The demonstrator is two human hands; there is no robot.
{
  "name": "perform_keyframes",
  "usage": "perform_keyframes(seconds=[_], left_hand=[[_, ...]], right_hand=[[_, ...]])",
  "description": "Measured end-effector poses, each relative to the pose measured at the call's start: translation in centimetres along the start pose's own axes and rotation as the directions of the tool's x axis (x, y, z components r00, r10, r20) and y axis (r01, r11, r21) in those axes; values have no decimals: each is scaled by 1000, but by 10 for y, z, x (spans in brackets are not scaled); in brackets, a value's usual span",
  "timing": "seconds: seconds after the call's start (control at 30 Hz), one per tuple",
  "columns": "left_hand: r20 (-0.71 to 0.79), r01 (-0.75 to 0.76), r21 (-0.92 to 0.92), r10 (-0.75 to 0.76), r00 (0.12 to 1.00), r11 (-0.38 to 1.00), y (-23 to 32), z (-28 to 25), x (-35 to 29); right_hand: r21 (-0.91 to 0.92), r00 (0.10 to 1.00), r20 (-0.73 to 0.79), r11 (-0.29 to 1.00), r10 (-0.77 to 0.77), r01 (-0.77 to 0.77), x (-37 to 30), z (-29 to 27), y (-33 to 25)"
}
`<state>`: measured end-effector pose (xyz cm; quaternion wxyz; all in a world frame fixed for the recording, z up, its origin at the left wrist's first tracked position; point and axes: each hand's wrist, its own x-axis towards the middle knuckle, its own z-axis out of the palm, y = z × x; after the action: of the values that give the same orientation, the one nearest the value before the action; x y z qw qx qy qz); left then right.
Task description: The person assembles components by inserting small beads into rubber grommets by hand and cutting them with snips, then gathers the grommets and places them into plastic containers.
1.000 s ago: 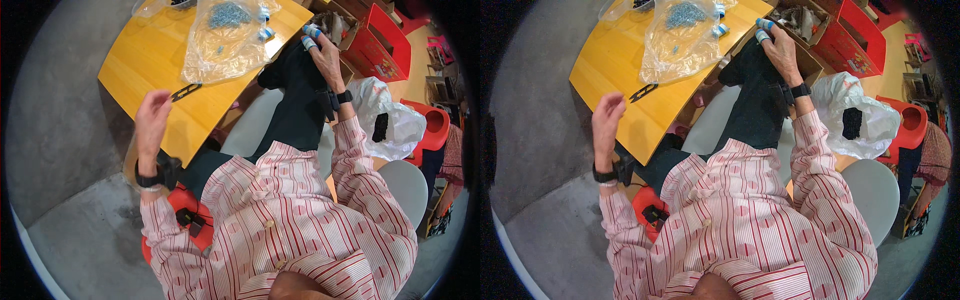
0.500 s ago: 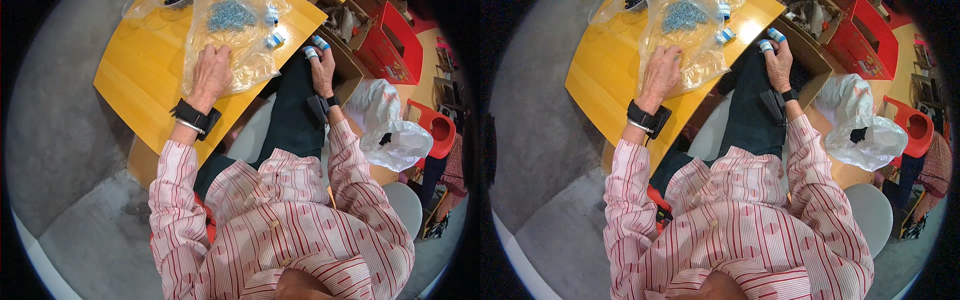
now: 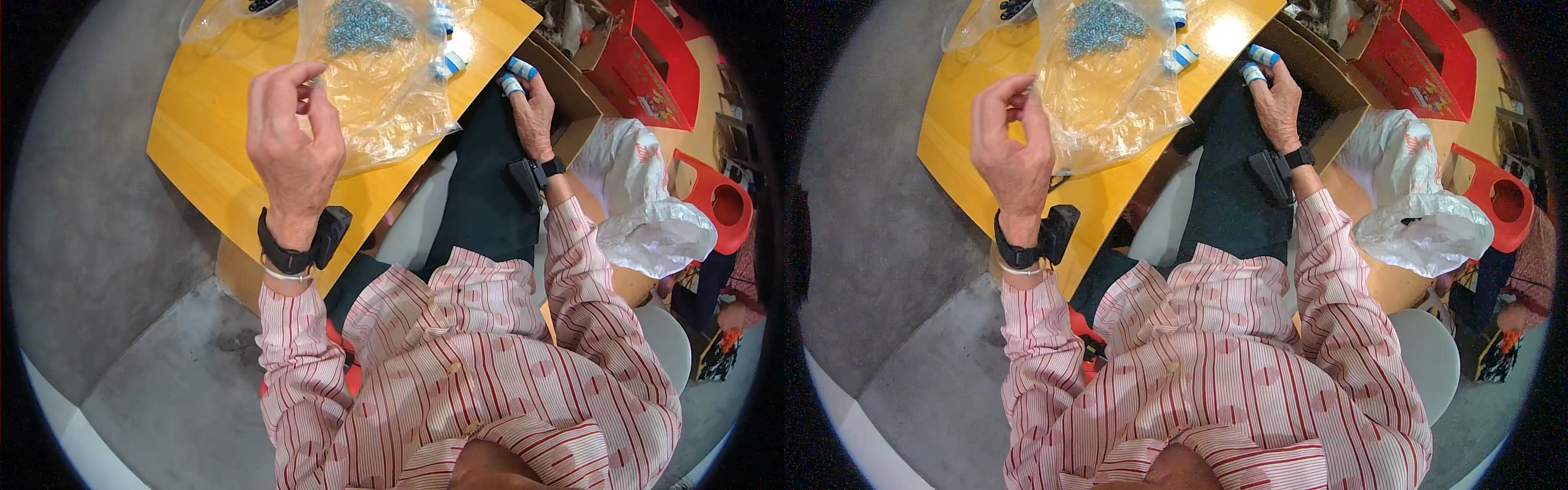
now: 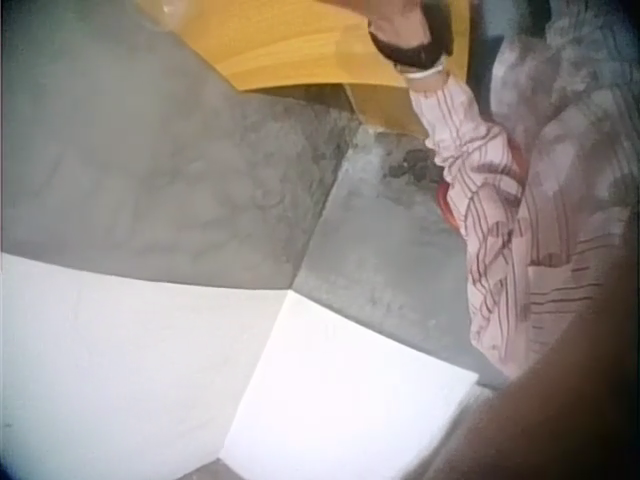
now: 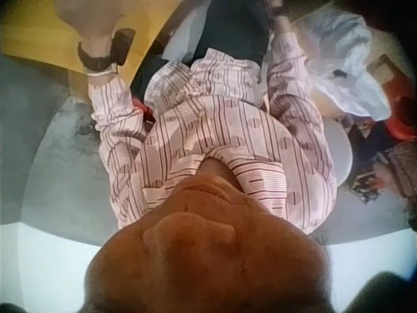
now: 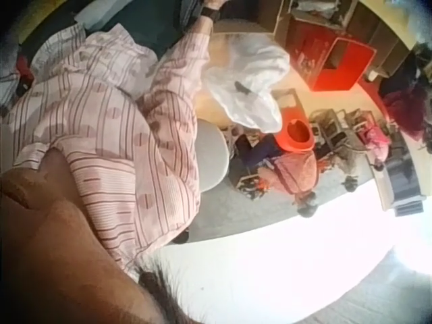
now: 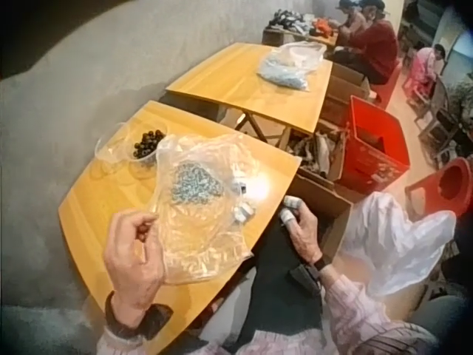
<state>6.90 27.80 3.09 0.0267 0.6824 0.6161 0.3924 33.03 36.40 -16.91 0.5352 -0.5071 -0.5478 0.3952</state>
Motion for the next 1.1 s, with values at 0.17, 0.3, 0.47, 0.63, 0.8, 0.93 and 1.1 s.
perform_keyframes(seconds=[0.17, 0.3, 0.47, 0.63, 0.8, 0.93, 1.1], left_hand=[[73, -146, 284, 130, 989, 948, -60, 24, -12], [132, 13, 229, -44, 990, 973, -65, 26, -24], [164, 99, 187, -131, 978, 977, -62, 22, -19], [212, 1, 229, -51, 976, 973, -68, 35, -14], [282, -26, 257, -49, 958, 966, -65, 38, -13], [315, -12, 217, -58, 947, 976, -60, 31, -19], [244, 52, 195, -100, 965, 979, -63, 24, -19]], right_hand=[[27, 1000, 21, 1000, -11, 10, -2, 8, -9], [17, 1000, 14, 1000, -22, 22, -1, 0, 1], [9, 1000, 7, 1000, -8, 8, -1, 2, -2], [20, 1000, 4, 1000, 13, -13, -1, 3, -3], [-89, 1000, 9, 996, -9, 10, -3, 3, -8], [-45, 1000, -1, 999, -25, 25, -3, 2, -6], [-87, 1000, 4, 996, -29, 29, -3, 3, -13]])
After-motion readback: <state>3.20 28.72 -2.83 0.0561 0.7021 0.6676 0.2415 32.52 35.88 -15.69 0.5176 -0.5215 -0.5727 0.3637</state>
